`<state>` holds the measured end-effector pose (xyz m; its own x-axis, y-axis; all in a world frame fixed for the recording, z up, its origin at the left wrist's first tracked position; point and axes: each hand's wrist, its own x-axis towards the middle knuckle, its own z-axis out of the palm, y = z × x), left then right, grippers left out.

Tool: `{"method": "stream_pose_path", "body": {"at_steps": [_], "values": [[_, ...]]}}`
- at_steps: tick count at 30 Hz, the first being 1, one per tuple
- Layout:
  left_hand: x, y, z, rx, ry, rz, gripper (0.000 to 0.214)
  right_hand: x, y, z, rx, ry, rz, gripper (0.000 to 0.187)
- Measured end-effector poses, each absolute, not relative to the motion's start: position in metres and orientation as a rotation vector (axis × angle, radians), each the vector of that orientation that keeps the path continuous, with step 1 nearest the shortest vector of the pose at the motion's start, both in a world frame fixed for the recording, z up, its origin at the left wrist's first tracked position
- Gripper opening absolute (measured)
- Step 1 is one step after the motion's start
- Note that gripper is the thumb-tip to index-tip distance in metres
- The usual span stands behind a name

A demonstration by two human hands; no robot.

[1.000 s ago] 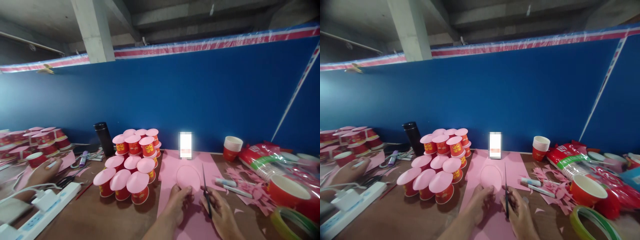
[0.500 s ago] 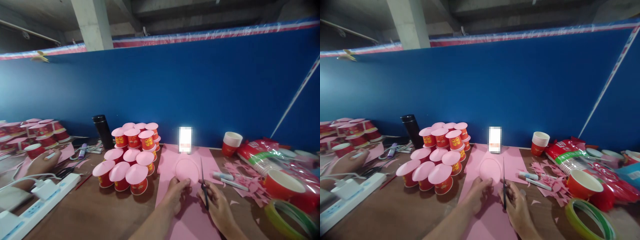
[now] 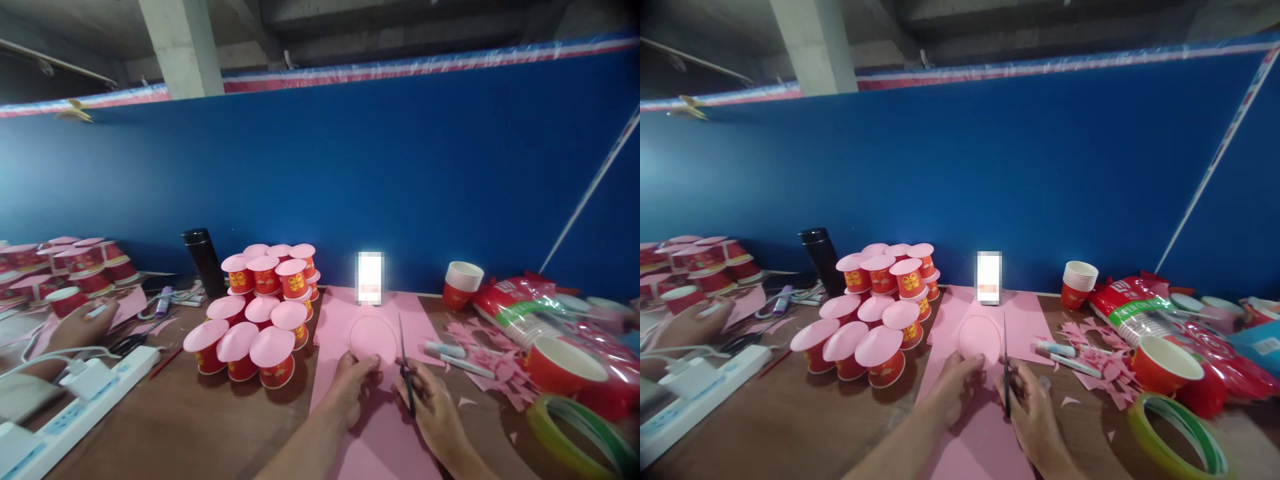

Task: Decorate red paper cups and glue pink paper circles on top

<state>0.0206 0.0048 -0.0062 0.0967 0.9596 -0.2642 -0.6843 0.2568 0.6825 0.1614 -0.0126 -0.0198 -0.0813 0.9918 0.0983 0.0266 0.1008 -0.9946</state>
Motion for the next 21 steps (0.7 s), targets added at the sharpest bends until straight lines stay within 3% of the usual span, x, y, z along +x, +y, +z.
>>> {"method": "stream_pose_path", "body": {"at_steps": [21], "values": [[0.0205,0.0037,-0.0017,0.405,0.792,1.281,0.037,0.1612,-0.0113,-0.0240,-1.097,-1.360,1.173,0.050]]}}
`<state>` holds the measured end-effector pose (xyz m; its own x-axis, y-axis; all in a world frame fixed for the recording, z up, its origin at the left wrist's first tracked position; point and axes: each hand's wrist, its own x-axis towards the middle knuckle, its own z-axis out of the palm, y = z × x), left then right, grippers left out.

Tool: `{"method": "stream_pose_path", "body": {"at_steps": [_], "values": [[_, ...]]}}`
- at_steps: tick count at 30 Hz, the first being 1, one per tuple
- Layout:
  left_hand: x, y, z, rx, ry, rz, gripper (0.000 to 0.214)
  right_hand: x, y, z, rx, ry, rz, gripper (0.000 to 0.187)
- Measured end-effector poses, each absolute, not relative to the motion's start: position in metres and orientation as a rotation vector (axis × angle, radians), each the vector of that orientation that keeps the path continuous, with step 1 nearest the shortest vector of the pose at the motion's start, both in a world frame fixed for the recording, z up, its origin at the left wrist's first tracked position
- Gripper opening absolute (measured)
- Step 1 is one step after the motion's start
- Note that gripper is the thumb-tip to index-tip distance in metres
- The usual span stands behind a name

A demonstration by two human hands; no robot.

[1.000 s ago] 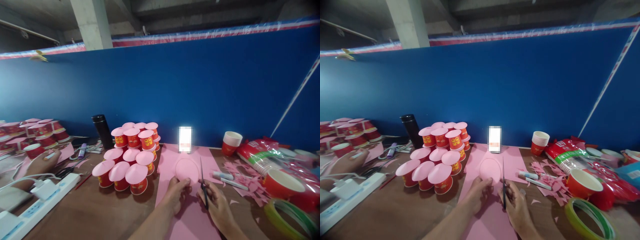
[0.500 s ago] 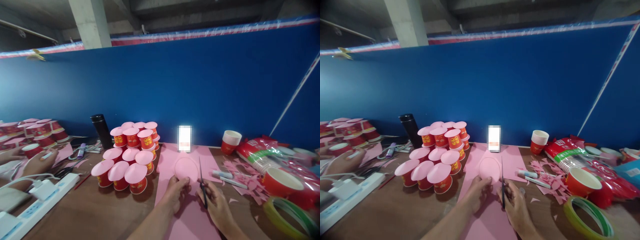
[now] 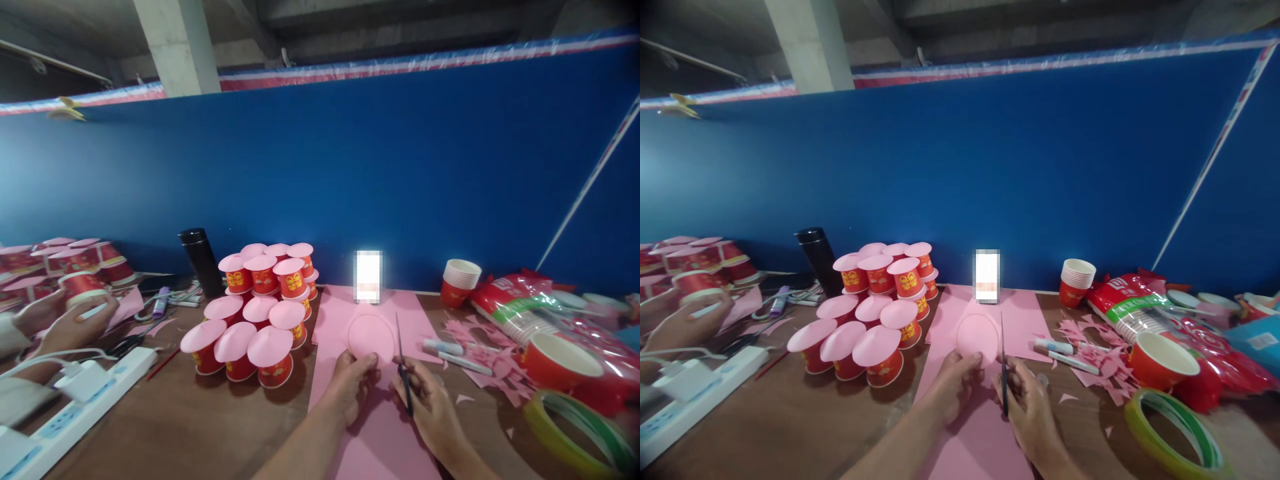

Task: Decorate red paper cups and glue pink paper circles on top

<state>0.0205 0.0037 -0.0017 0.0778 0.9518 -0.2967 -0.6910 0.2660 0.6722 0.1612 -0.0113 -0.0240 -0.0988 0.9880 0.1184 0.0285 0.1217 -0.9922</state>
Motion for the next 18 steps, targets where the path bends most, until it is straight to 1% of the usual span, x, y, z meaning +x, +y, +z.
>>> {"method": "stream_pose_path", "body": {"at_steps": [7,13,18], "values": [[0.0206,0.0037,-0.0022,0.396,0.797,1.265,0.032,0.1607,-0.0122,-0.0182,-1.114,-1.403,1.107,0.047],[0.0208,0.0076,-0.0070,0.410,0.813,1.287,0.030,0.1591,-0.0132,-0.0166,-1.116,-1.388,1.134,0.048],[0.0208,0.0080,-0.0068,0.420,0.792,1.278,0.034,0.1595,-0.0148,-0.0158,-1.122,-1.388,1.145,0.045]]}}
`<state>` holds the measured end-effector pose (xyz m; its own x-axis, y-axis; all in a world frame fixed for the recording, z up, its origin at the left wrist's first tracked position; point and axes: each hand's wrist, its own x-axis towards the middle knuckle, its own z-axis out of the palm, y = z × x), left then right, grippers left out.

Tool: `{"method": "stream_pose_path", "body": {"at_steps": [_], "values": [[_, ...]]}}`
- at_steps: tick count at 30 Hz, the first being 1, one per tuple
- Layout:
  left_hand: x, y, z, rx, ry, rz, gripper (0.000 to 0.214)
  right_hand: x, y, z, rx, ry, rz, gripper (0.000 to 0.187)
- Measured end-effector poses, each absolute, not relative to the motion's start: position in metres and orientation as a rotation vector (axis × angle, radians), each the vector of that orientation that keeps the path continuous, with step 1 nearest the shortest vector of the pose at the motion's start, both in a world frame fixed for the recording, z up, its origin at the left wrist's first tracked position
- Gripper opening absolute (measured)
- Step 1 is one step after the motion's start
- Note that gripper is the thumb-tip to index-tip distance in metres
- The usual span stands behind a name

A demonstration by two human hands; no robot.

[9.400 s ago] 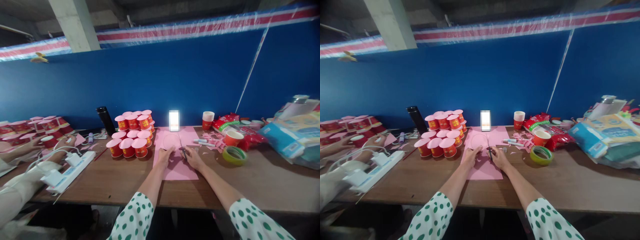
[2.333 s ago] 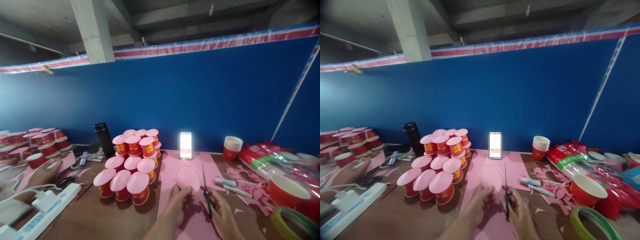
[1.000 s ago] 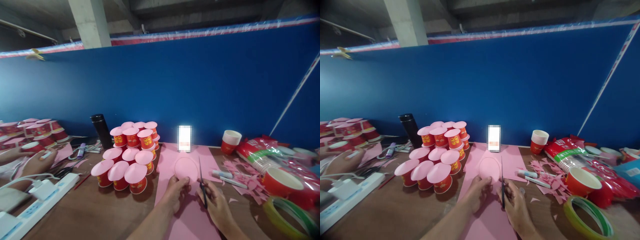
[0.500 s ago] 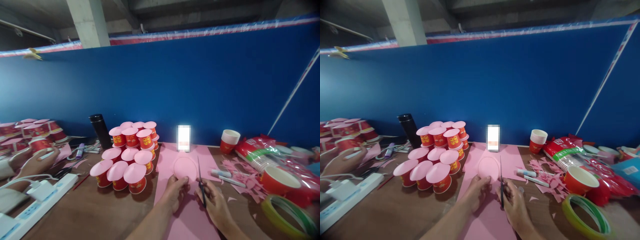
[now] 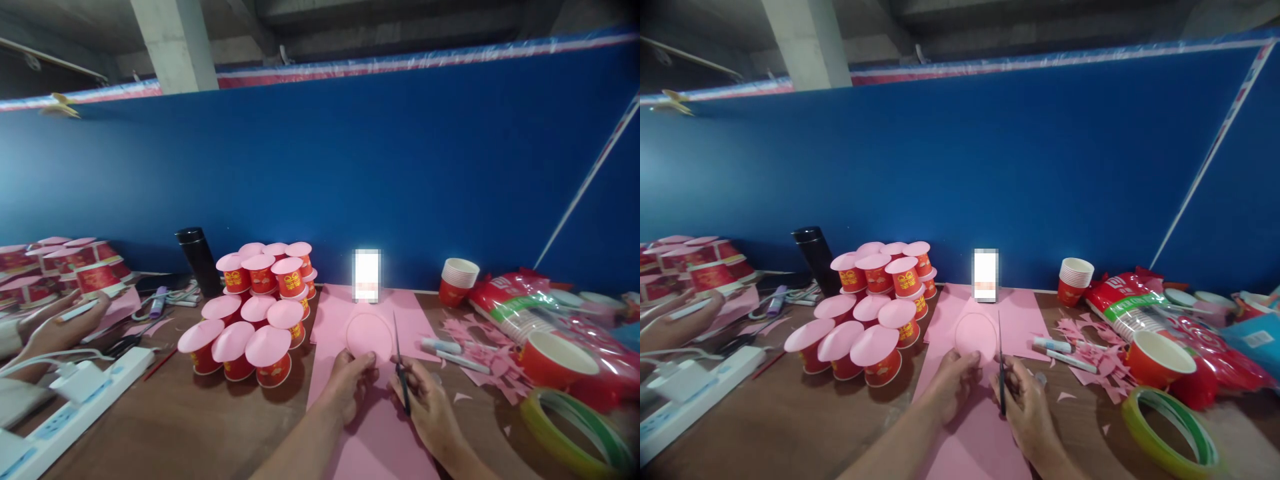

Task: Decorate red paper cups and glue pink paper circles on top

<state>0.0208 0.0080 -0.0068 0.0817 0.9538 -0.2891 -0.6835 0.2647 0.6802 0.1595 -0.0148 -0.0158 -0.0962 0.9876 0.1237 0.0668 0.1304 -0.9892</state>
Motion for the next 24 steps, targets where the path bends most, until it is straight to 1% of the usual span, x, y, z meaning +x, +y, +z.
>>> {"method": "stream_pose_path", "body": {"at_steps": [9,17,24], "values": [[0.0208,0.0073,-0.0048,0.415,0.800,1.280,0.036,0.1598,-0.0138,-0.0167,-1.114,-1.402,1.135,0.044],[0.0206,0.0054,-0.0022,0.416,0.817,1.287,0.036,0.1604,-0.0103,-0.0229,-1.074,-1.313,1.244,0.049],[0.0213,0.0065,-0.0018,0.359,0.903,1.304,0.035,0.1591,-0.0106,-0.0200,-1.103,-1.333,1.210,0.049]]}}
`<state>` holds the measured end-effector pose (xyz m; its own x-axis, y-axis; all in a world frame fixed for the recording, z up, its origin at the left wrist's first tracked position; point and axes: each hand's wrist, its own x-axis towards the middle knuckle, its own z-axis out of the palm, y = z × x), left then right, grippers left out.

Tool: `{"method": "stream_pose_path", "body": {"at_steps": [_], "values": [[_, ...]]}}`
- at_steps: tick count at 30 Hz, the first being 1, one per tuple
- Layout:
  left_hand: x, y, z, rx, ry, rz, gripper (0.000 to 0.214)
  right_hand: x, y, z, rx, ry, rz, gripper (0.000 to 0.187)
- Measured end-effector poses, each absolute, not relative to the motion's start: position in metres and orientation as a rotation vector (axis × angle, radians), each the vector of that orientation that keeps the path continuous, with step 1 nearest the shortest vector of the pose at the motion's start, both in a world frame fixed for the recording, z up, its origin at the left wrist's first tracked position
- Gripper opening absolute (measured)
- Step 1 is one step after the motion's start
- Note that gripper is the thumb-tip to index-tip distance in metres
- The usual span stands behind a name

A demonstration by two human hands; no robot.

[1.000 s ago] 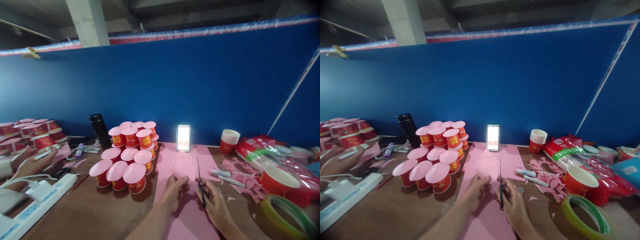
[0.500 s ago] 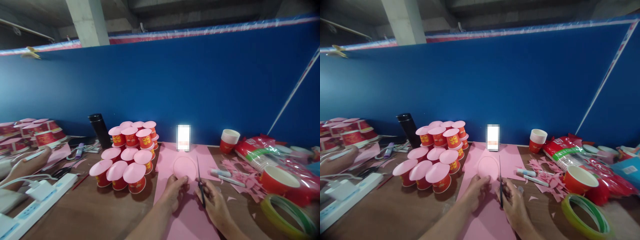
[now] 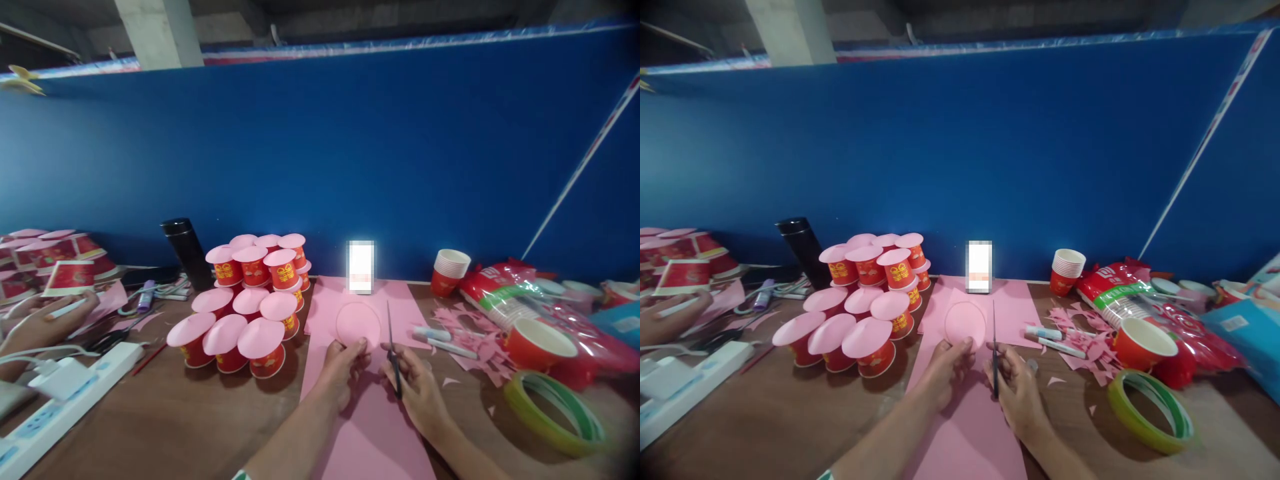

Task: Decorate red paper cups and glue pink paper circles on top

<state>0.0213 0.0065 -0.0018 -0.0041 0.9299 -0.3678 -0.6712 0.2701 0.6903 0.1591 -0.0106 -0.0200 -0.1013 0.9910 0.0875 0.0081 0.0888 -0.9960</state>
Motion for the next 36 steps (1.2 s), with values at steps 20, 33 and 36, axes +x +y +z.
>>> {"method": "stream_pose_path", "body": {"at_steps": [20,33,36], "values": [[0.023,0.006,-0.005,0.338,0.935,1.298,0.040,0.158,-0.012,-0.019,-1.090,-1.384,1.264,0.047],[0.024,0.006,-0.005,0.354,0.954,1.299,0.041,0.157,-0.013,-0.017,-1.113,-1.370,1.274,0.045],[0.023,0.006,-0.005,0.362,0.973,1.290,0.041,0.157,-0.013,-0.016,-1.119,-1.364,1.280,0.044]]}}
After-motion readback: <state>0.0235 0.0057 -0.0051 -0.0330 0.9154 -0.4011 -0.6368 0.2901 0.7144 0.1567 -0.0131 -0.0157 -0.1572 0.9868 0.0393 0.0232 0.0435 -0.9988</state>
